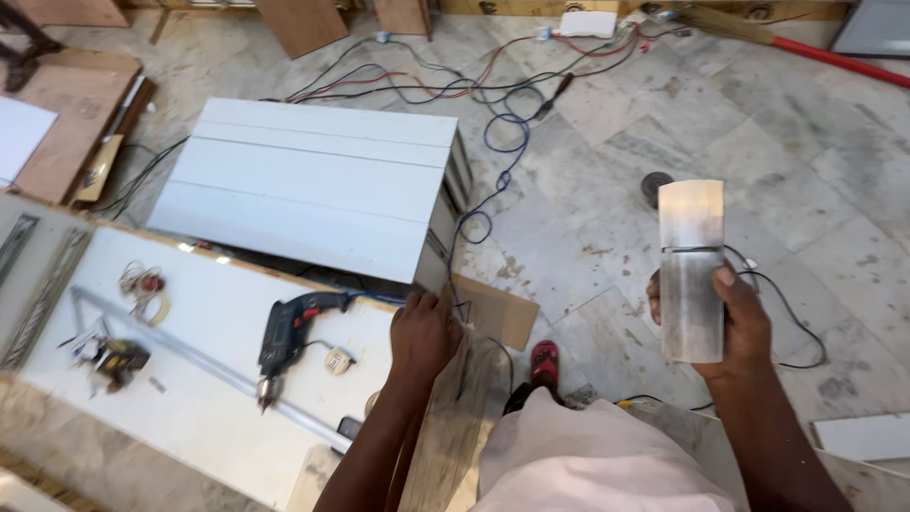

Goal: The person assembles a wooden cabinet by positioning panels, using a tape measure and utility knife to mark and cut edges, and applying edge banding to a vertical panel. They also handle a wooden ruler and a small red tool while working in a cluttered workshop.

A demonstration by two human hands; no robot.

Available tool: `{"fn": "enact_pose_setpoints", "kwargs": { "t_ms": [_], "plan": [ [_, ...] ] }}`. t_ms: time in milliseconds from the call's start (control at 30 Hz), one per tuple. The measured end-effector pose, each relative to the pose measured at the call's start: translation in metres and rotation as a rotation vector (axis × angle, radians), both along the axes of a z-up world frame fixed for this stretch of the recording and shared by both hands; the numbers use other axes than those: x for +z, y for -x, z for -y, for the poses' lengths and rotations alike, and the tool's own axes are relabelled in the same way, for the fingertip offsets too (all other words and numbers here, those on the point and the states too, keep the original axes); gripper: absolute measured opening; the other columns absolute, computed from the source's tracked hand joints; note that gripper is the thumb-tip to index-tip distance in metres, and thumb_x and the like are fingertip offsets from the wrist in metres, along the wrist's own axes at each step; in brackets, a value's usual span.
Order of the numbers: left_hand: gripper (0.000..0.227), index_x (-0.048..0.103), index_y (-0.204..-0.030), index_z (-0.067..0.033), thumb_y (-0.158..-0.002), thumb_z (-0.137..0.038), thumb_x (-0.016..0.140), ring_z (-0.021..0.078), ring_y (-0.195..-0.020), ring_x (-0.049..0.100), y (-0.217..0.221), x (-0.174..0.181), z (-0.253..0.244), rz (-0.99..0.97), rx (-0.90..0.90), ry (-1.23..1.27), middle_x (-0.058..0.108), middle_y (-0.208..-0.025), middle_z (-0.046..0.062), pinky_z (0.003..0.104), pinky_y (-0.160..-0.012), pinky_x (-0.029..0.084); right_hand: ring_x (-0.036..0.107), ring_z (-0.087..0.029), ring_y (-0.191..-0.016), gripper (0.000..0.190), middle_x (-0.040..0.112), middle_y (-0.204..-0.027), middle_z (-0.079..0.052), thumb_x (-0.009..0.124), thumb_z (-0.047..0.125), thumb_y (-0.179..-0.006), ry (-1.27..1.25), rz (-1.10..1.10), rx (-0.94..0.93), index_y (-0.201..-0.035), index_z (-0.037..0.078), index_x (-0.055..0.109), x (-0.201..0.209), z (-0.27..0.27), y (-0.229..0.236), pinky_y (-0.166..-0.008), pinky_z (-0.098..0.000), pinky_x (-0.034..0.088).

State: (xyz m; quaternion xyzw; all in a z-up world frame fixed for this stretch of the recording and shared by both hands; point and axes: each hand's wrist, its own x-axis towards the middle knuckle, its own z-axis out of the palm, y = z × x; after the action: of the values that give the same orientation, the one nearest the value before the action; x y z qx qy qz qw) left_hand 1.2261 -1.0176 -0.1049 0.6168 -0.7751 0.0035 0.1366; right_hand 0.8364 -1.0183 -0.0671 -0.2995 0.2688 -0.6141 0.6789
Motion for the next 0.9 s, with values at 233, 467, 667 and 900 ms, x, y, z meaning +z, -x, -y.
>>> {"fn": "enact_pose_setpoints", "kwargs": {
  "t_ms": [233,467,667,900],
  "plan": [
    [0.011,0.068,-0.08,-0.0119,-0.08,-0.022,0.071,0.0265,-0.095,0.063,-0.022,-0.005,0.031,0.038,-0.272,-0.295,0.066,-0.088,0.005,0.042,-0.078,0.053,0.069,-0.028,-0.082,0.063,0.068,-0.103,-0.028,0.069,0.041,-0.099,-0.051,0.0,-0.163,-0.136,-0.007,0.053,-0.008,0.051,0.054,-0.071,-0.0364,0.059],
    [0.023,0.068,-0.099,-0.0168,-0.094,-0.039,0.067,0.0296,-0.09,0.07,-0.041,-0.054,0.078,0.078,-0.366,-0.79,0.072,-0.087,0.01,0.045,-0.085,0.055,0.071,-0.029,-0.087,0.06,0.066,-0.101,-0.024,0.062,0.047,-0.108,0.093,-0.076,-0.539,-0.134,-0.007,0.051,0.011,0.086,0.145,-0.069,-0.0394,0.058],
    [0.017,0.072,-0.103,-0.0191,-0.088,-0.026,0.071,0.0326,-0.089,0.074,0.051,-0.084,0.135,-0.114,-0.559,-0.735,0.077,-0.097,0.011,0.048,-0.083,0.057,0.067,-0.029,-0.078,0.071,0.068,-0.098,-0.022,0.052,0.067,-0.112,0.122,-0.086,-0.793,-0.123,-0.003,0.055,0.022,0.125,0.241,-0.068,-0.0382,0.054],
    [0.014,0.072,-0.1,-0.0138,-0.088,-0.02,0.074,0.0297,-0.088,0.073,0.255,-0.058,0.235,-0.167,-0.85,-0.535,0.073,-0.089,0.009,0.044,-0.079,0.057,0.067,-0.029,-0.077,0.075,0.068,-0.098,-0.022,0.053,0.065,-0.109,0.18,0.041,-0.811,-0.134,-0.006,0.056,-0.003,0.175,0.375,-0.07,-0.0379,0.054]
  ]
}}
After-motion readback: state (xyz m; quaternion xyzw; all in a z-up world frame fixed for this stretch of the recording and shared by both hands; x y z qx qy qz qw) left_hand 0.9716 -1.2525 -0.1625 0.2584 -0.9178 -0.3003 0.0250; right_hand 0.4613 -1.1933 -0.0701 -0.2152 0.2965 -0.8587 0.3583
